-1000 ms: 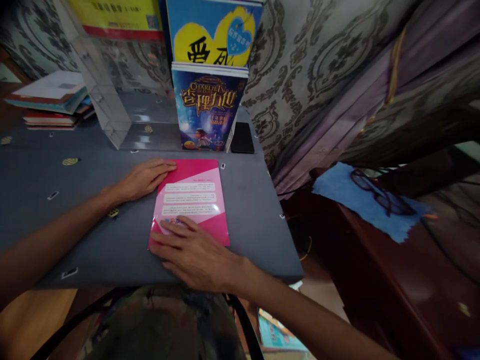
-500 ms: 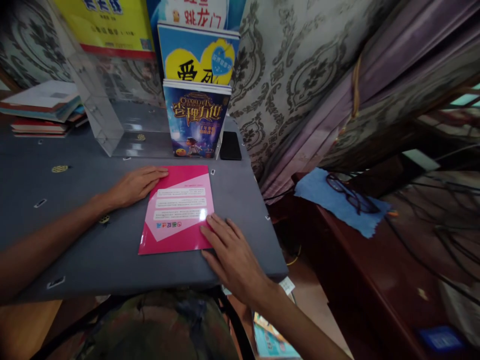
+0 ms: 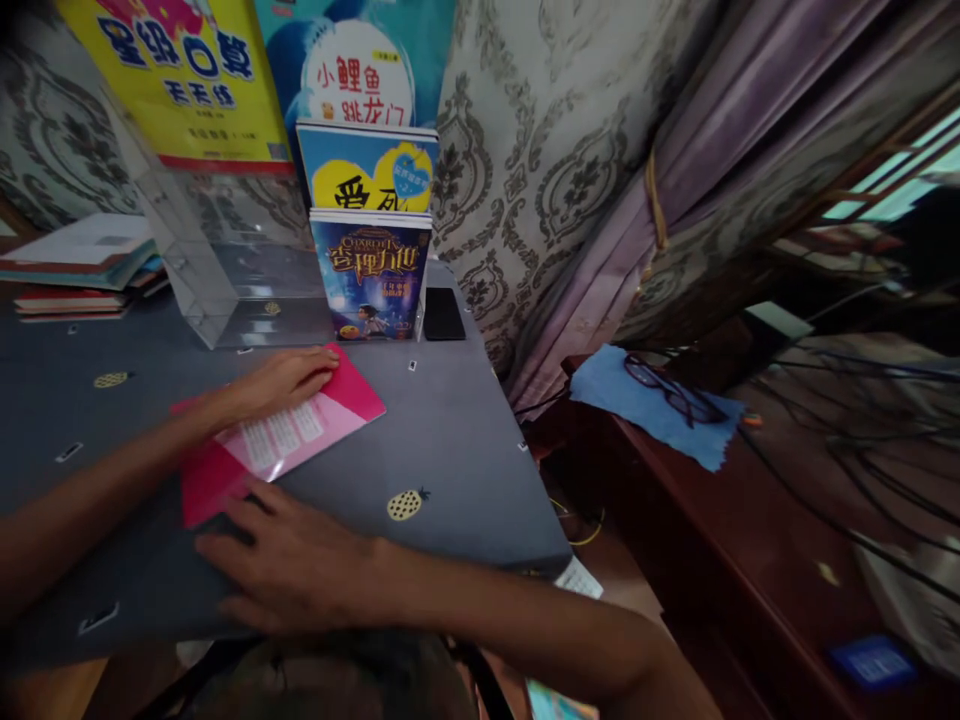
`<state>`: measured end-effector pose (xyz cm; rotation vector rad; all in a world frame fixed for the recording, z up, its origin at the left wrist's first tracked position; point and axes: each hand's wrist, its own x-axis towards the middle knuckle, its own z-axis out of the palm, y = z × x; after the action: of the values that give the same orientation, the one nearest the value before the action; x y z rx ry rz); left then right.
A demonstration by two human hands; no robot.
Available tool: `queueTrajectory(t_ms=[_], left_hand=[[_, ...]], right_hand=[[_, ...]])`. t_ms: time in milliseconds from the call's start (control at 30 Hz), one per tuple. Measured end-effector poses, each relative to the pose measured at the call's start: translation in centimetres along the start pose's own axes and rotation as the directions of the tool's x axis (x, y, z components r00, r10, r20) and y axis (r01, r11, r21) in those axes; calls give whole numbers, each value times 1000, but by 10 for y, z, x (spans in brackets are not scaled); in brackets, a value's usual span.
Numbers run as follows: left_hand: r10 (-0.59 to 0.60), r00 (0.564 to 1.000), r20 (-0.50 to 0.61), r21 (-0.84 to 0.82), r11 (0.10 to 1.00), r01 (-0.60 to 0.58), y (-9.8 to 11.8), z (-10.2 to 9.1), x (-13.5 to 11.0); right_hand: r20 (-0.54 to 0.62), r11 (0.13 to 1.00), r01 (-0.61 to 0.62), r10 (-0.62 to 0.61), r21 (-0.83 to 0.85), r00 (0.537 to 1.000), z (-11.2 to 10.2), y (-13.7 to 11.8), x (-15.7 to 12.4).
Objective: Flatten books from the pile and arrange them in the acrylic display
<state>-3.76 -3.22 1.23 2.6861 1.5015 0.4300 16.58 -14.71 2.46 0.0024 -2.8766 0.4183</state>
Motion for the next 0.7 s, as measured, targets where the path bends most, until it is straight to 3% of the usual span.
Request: queueTrajectory(t_ms=[133,333,467,600,700], left_hand=[[-12,1000,-19,6,1000,12,9,5,-7],[-91,992,-82,-39,995,88,10,22,-19],[-70,989,-127,-33,997,66,10,24,-19],[-29,988,-152,43,998,36,26,14,-21],[-4,997,-83,139,990,15,52,3,-24]], right_hand=[[5,993,50,-51,102,999,-3,33,12],[-182,964,-137,180,227,967,-15,97,-36],[-370,925,-238,340,295,865,-21,120,-64],[-379,845,-347,502,407,777,-25,123,-71],[-366,780,-382,587,496,723,-26,123,-70]])
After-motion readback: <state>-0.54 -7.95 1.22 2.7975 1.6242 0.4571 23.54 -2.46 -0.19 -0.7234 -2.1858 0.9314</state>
